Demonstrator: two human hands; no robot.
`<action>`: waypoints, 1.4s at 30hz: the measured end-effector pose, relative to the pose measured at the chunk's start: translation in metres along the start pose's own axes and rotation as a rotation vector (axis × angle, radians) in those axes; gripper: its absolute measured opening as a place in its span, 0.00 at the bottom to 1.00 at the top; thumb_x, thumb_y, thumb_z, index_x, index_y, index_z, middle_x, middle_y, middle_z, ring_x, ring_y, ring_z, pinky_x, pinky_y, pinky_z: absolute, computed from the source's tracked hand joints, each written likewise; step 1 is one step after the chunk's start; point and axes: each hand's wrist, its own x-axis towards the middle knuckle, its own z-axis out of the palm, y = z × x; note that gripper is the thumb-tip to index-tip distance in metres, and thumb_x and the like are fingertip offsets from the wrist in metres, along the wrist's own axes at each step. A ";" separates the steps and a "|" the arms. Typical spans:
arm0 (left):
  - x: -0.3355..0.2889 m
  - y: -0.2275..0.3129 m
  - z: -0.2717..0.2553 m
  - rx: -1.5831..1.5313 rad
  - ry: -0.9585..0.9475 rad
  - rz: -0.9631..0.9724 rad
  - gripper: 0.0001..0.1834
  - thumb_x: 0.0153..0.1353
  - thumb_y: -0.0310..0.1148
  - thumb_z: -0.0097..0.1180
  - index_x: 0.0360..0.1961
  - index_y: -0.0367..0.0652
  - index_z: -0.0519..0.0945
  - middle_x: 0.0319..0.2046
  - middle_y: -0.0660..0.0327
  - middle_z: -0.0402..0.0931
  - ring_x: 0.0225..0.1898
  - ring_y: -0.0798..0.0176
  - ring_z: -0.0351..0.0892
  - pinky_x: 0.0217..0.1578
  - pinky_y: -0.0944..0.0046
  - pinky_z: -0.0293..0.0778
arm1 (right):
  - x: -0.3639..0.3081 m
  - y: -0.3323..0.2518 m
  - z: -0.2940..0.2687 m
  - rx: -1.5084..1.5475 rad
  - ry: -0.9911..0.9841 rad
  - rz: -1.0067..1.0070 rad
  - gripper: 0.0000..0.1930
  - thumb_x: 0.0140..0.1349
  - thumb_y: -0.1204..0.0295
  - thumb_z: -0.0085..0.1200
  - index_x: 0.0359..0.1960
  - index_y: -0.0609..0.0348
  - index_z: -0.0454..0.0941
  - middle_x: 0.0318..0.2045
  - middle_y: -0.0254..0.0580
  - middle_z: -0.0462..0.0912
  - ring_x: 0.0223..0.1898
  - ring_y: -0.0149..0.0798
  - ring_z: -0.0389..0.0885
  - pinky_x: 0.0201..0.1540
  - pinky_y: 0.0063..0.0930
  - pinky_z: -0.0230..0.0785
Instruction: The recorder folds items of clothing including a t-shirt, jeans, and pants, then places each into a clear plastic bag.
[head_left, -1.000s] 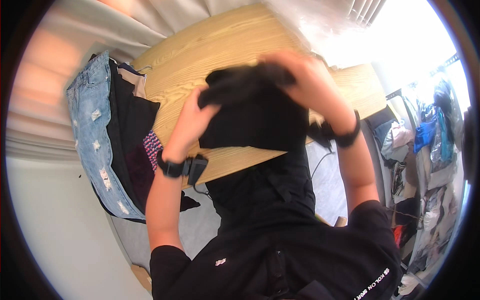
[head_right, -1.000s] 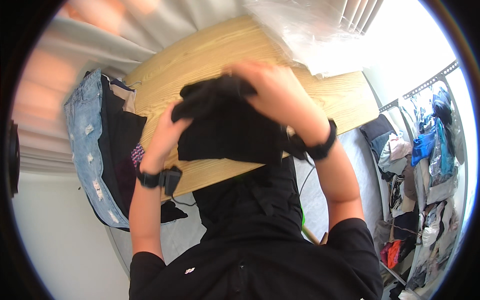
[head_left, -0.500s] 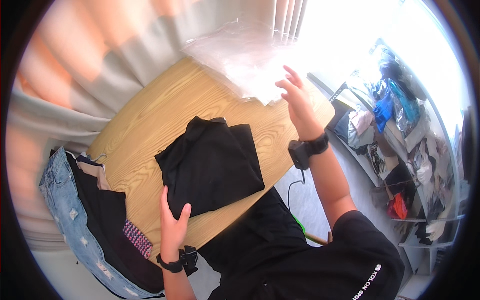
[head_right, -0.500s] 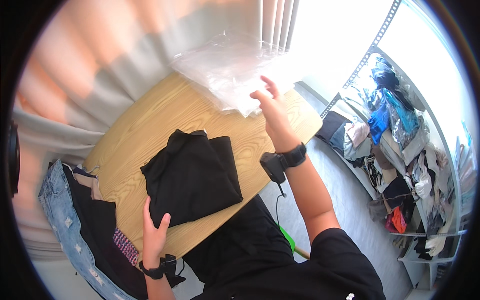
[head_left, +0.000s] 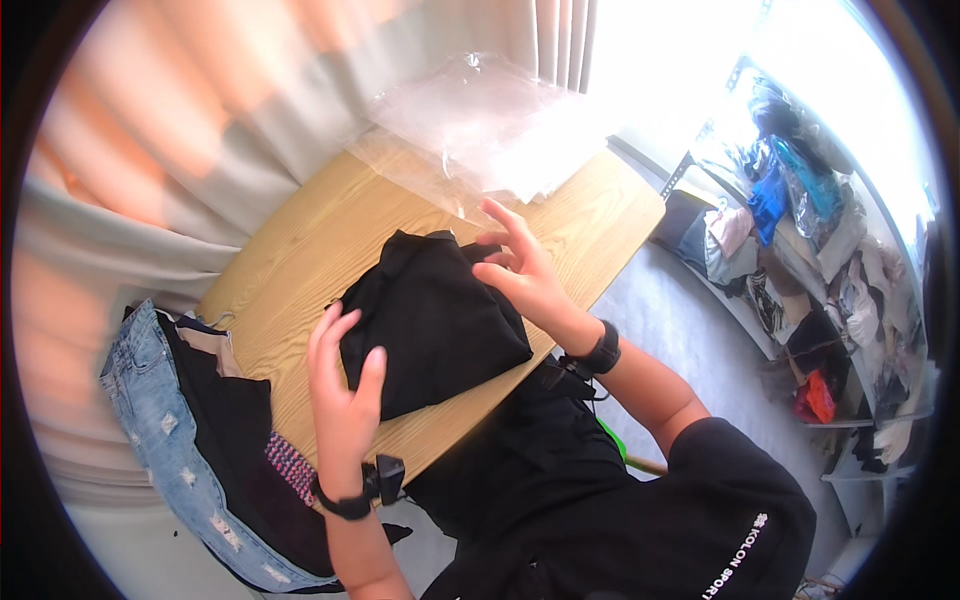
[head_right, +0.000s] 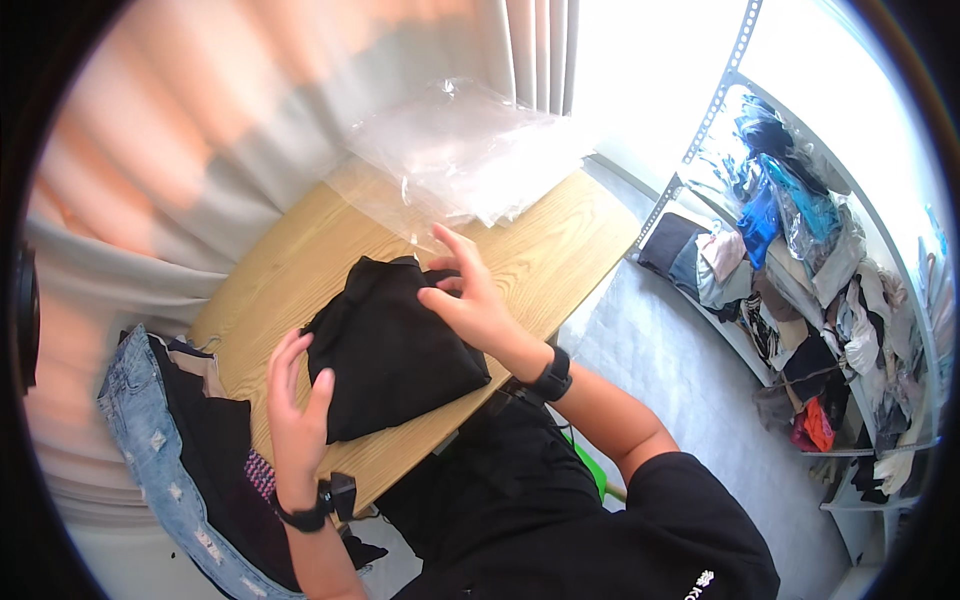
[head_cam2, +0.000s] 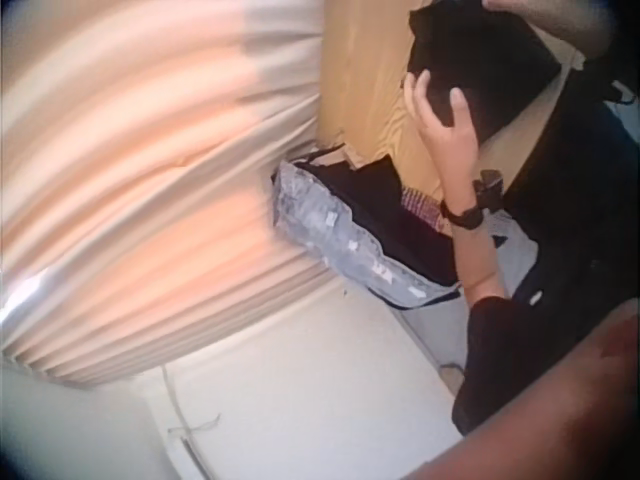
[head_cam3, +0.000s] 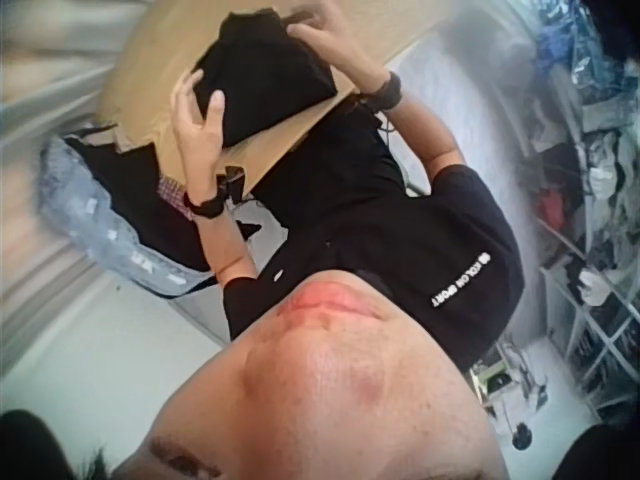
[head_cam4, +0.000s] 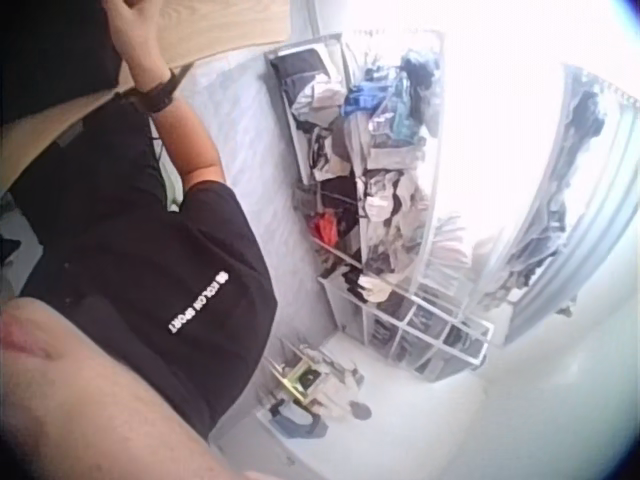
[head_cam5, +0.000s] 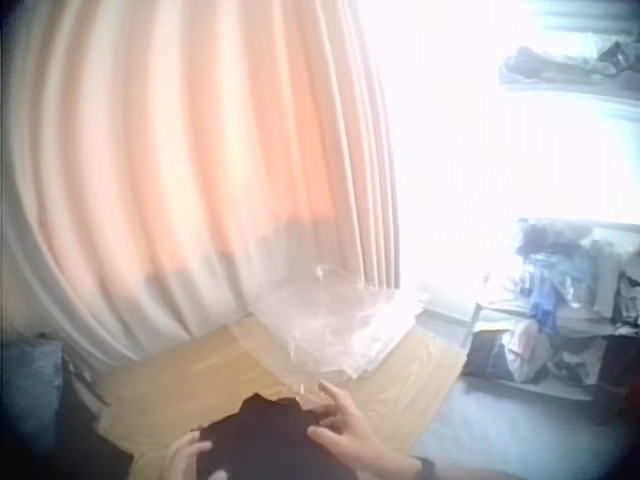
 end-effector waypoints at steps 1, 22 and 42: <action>0.019 0.014 0.006 0.059 -0.075 0.055 0.19 0.58 0.27 0.53 0.52 0.37 0.72 0.58 0.50 0.64 0.62 0.53 0.62 0.63 0.57 0.55 | -0.002 0.005 -0.008 -0.002 0.000 -0.007 0.36 0.51 0.81 0.54 0.65 0.60 0.56 0.61 0.43 0.59 0.53 0.37 0.70 0.45 0.25 0.71; 0.151 0.027 0.039 0.367 0.378 0.548 0.10 0.53 0.27 0.61 0.36 0.38 0.79 0.39 0.56 0.78 0.44 0.56 0.75 0.49 0.62 0.68 | 0.053 0.000 -0.075 0.131 0.248 0.004 0.36 0.56 0.82 0.43 0.67 0.69 0.43 0.66 0.50 0.55 0.45 0.33 0.76 0.37 0.21 0.71; -0.100 0.004 -0.002 0.493 0.609 -0.135 0.21 0.55 0.29 0.57 0.49 0.34 0.69 0.52 0.49 0.66 0.53 0.49 0.67 0.56 0.53 0.61 | -0.047 -0.018 -0.045 -0.141 -0.279 0.483 0.40 0.57 0.77 0.56 0.68 0.60 0.46 0.65 0.56 0.54 0.61 0.47 0.64 0.53 0.36 0.68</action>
